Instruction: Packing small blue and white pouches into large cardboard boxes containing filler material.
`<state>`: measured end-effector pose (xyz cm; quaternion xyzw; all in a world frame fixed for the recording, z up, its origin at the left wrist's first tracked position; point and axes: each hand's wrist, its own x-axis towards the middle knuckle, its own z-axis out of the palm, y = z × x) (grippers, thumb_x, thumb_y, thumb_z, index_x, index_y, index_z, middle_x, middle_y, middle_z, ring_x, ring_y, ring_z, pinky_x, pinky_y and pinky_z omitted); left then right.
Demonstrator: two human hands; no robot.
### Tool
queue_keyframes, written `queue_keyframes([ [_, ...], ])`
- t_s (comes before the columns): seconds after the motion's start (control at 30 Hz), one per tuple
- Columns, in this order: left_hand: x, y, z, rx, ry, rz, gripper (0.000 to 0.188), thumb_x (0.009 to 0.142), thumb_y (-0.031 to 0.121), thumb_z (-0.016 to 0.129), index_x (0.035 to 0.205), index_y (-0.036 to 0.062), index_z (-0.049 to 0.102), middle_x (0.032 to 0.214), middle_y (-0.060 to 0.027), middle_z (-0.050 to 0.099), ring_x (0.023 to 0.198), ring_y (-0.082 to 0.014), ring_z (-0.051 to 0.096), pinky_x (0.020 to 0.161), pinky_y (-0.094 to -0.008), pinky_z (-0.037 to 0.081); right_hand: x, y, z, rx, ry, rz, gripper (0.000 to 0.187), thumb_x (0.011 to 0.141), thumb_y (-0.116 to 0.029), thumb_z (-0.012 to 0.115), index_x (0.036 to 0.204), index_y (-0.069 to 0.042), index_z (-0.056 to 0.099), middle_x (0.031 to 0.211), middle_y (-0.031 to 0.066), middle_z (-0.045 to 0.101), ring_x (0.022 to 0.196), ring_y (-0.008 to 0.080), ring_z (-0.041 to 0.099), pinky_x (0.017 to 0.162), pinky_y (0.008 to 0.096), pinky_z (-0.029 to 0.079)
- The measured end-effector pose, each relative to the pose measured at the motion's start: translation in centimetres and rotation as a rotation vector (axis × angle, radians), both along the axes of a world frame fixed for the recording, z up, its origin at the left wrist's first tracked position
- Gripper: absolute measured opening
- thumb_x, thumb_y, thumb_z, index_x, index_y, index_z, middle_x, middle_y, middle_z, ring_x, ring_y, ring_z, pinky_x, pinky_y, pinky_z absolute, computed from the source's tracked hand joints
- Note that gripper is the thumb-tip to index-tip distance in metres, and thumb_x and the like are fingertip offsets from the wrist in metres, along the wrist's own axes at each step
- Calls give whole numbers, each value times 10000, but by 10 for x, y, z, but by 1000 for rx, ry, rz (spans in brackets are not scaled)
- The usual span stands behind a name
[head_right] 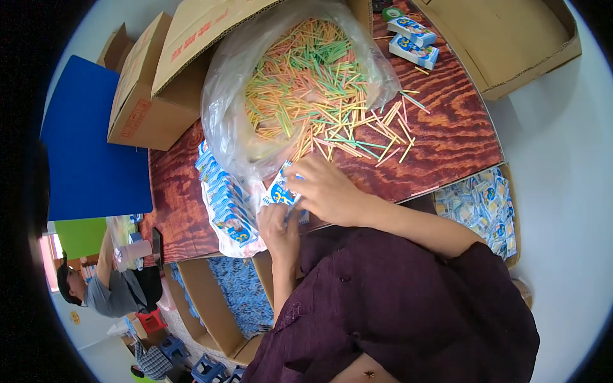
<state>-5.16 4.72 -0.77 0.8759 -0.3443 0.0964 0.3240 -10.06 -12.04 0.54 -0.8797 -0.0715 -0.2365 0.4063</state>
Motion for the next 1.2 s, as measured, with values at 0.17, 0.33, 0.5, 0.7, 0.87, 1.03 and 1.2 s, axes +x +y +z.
queue_keyframes([
  [0.17, 4, 0, 10, -74, 429, -68, 110, 765, 16, 694, 809, -2, 594, 772, -70, 612, 705, -183, 565, 638, -311, 427, 5, -7, -13, 87, 49, 4, 196, 800, -174, 634, 774, -1, 544, 791, 127, 503, 806, 324, 507, 740, 419, 398],
  [0.33, 9, -11, 17, -279, 780, -51, 60, 844, 23, 647, 827, -23, 612, 786, -49, 637, 722, -78, 564, 645, -230, 453, -5, -10, -13, 119, 70, -64, 194, 779, -146, 647, 753, -6, 514, 783, 121, 486, 768, 321, 493, 695, 411, 387],
  [0.5, 20, -13, 11, -73, 523, -247, 99, 813, 32, 673, 846, -31, 604, 744, -101, 592, 685, -162, 554, 641, -280, 447, -10, -23, 0, -52, 28, -14, 168, 759, -117, 658, 796, -13, 532, 815, 108, 512, 795, 303, 520, 692, 395, 401],
  [0.7, 17, -19, 19, -265, 738, -256, 152, 802, 47, 689, 799, -37, 563, 698, -111, 546, 637, -192, 534, 598, -310, 423, -2, -28, 3, 162, -16, 29, 120, 782, -104, 650, 792, -15, 570, 781, 106, 526, 757, 286, 540, 665, 387, 416],
  [0.87, 16, -16, 8, -167, 463, -230, 149, 828, 11, 645, 762, -36, 520, 663, -131, 482, 605, -255, 495, 568, -334, 391, 5, -39, 8, 229, 159, 44, 121, 836, -121, 623, 818, -4, 603, 715, 102, 508, 684, 281, 533, 657, 364, 431],
  [1.03, 19, -15, 8, -138, 402, -238, 119, 827, -19, 627, 765, -43, 528, 716, -142, 509, 647, -277, 511, 584, -346, 402, 74, -126, 4, -626, 218, -512, 202, 866, -156, 540, 988, -72, 677, 888, 127, 620, 931, 293, 573, 794, 378, 446],
  [1.2, 16, -25, 5, -206, 412, -269, 72, 801, -27, 649, 836, -53, 590, 822, -143, 593, 735, -291, 568, 652, -333, 443, 130, -155, -24, -886, 440, -591, 472, 829, -465, 592, 1016, -42, 684, 1034, 116, 629, 1099, 278, 500, 909, 448, 369],
])
